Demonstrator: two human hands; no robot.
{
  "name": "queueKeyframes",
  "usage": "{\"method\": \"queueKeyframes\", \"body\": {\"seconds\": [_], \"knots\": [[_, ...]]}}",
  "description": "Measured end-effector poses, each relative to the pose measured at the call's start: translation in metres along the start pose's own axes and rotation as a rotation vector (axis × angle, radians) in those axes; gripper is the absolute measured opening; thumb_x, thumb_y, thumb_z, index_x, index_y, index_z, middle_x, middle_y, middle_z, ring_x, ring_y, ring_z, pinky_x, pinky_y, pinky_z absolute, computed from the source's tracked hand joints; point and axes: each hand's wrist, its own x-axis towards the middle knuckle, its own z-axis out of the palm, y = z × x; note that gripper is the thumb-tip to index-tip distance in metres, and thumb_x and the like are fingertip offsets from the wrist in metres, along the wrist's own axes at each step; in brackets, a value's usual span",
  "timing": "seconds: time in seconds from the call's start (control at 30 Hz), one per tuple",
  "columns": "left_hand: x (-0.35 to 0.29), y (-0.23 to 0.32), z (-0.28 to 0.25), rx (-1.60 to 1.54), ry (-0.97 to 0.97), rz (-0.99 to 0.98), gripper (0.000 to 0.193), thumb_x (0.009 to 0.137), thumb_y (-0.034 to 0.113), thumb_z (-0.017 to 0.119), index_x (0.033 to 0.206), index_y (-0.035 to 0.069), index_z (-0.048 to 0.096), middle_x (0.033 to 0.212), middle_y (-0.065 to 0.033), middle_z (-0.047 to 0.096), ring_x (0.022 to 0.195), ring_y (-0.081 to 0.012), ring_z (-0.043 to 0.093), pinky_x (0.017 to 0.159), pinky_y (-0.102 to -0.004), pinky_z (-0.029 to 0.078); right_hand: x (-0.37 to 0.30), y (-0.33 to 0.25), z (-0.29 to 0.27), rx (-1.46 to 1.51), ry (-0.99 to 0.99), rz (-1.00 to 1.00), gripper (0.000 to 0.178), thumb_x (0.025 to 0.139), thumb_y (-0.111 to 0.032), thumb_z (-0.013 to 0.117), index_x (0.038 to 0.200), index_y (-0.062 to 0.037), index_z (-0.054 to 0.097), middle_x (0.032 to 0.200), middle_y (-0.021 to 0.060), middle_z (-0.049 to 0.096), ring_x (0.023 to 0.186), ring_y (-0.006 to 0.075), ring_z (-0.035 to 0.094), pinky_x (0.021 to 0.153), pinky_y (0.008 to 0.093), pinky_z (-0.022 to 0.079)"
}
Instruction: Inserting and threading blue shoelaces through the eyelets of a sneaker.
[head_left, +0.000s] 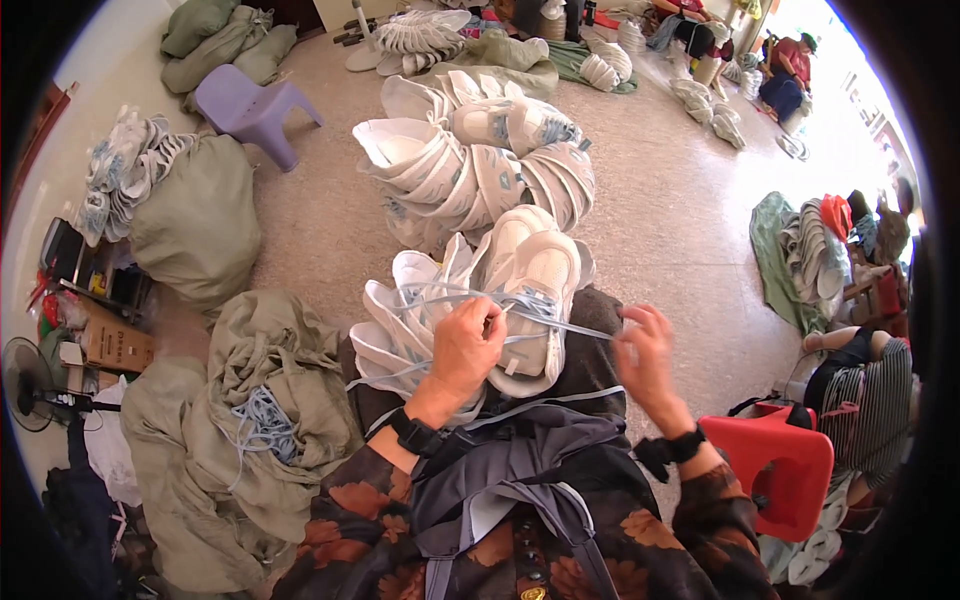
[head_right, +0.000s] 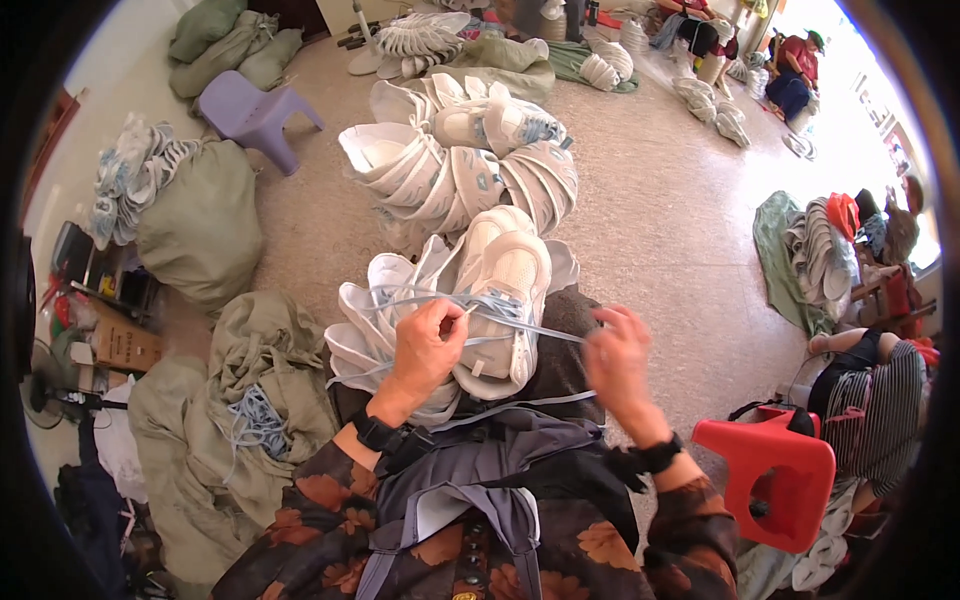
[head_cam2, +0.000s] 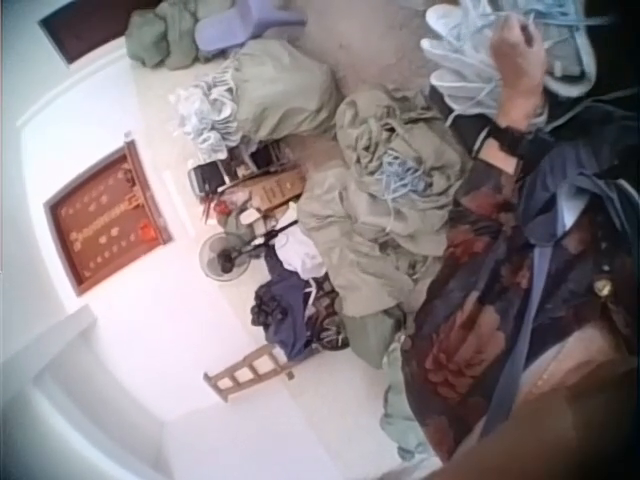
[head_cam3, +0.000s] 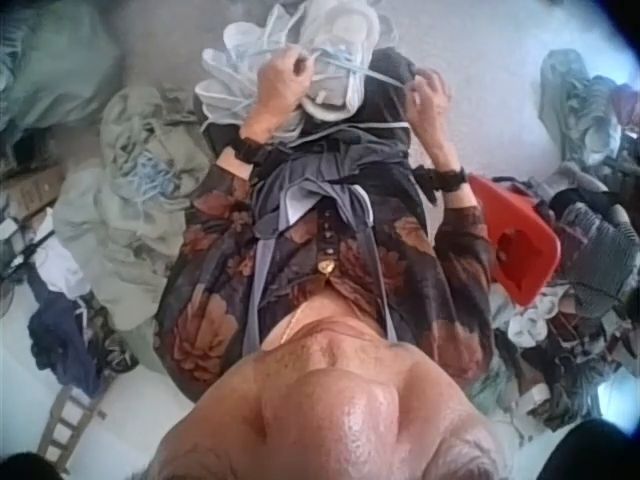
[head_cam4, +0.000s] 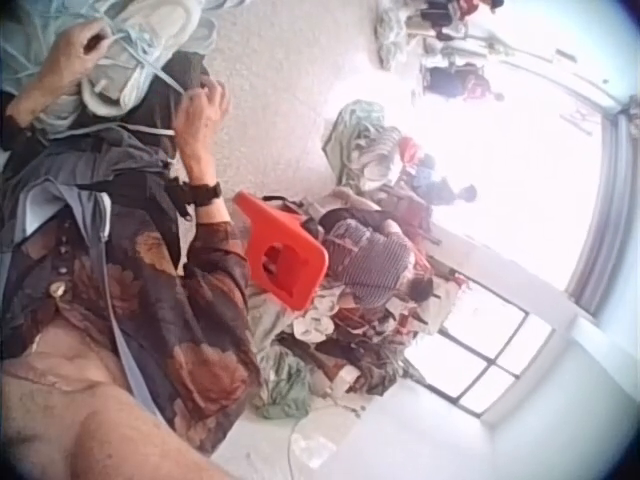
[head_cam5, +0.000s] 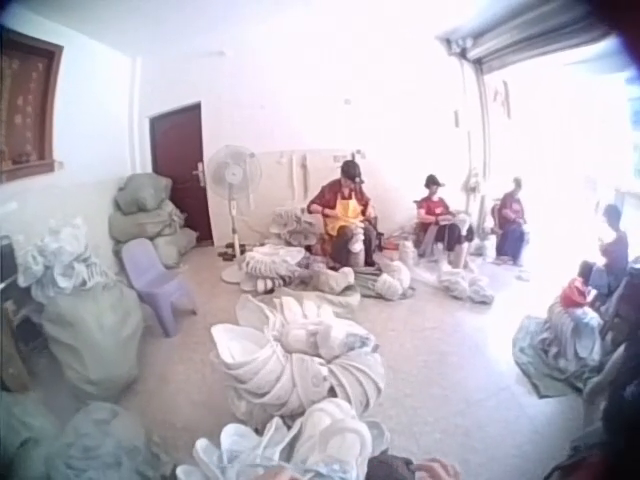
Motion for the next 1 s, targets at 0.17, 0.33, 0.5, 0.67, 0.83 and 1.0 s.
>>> {"method": "queueKeyframes", "body": {"seconds": [0.17,0.33,0.5,0.67,0.83,1.0], "knots": [[0.000,0.002,0.001,0.015,-0.008,0.040,0.009,0.083,0.004,0.068,0.084,0.004,0.059,0.079,-0.0125,0.062,0.072,-0.0335,0.063,0.065,-0.0422,0.050,-0.135,0.140,-0.055,-0.558,-0.221,0.434,0.007,0.078,-0.008,0.068,0.083,-0.0049,0.064,0.099,0.0119,0.064,0.105,0.0331,0.058,0.101,0.0502,0.036],[0.010,0.013,0.000,-0.004,-0.044,-0.029,0.013,0.084,0.006,0.070,0.091,0.003,0.059,0.081,-0.0113,0.062,0.074,-0.0299,0.064,0.069,-0.0396,0.051,-0.123,0.107,-0.034,-0.401,-0.227,0.422,0.015,0.080,-0.012,0.069,0.094,-0.0057,0.064,0.098,0.0142,0.064,0.104,0.0336,0.060,0.106,0.0507,0.034],[0.031,0.002,0.011,-0.452,-0.036,-0.102,0.012,0.090,0.001,0.066,0.098,0.003,0.057,0.089,-0.0082,0.065,0.078,-0.0168,0.065,0.074,-0.0299,0.053,-0.016,0.014,-0.003,0.054,-0.035,0.144,0.025,0.088,-0.007,0.064,0.113,-0.0045,0.061,0.109,0.0170,0.065,0.107,0.0360,0.061,0.097,0.0432,0.045],[0.056,0.017,-0.021,-0.547,-0.470,-0.324,0.008,0.097,0.007,0.061,0.103,0.001,0.062,0.081,-0.0032,0.065,0.072,-0.0097,0.065,0.061,-0.0242,0.051,0.023,-0.032,0.016,0.307,-0.161,0.102,0.021,0.088,-0.005,0.064,0.109,-0.0033,0.061,0.096,0.0154,0.065,0.096,0.0349,0.063,0.084,0.0389,0.050],[0.061,0.027,-0.014,0.083,-0.582,-0.057,0.017,0.093,0.019,0.066,0.092,0.002,0.068,0.069,-0.0092,0.065,0.067,-0.0227,0.067,0.059,-0.0356,0.049,0.019,-0.039,0.039,0.496,-0.111,0.108,0.016,0.088,-0.006,0.069,0.100,-0.0001,0.061,0.089,0.0140,0.063,0.075,0.0279,0.066,0.066,0.0361,0.052],[0.058,0.025,-0.003,0.363,-0.576,0.168,0.019,0.086,0.024,0.070,0.089,0.005,0.070,0.076,-0.0180,0.068,0.073,-0.0390,0.066,0.066,-0.0470,0.050,0.019,-0.041,0.041,0.562,-0.132,0.160,0.014,0.088,-0.006,0.069,0.097,0.0000,0.061,0.086,0.0139,0.063,0.075,0.0269,0.065,0.067,0.0356,0.052]]}}
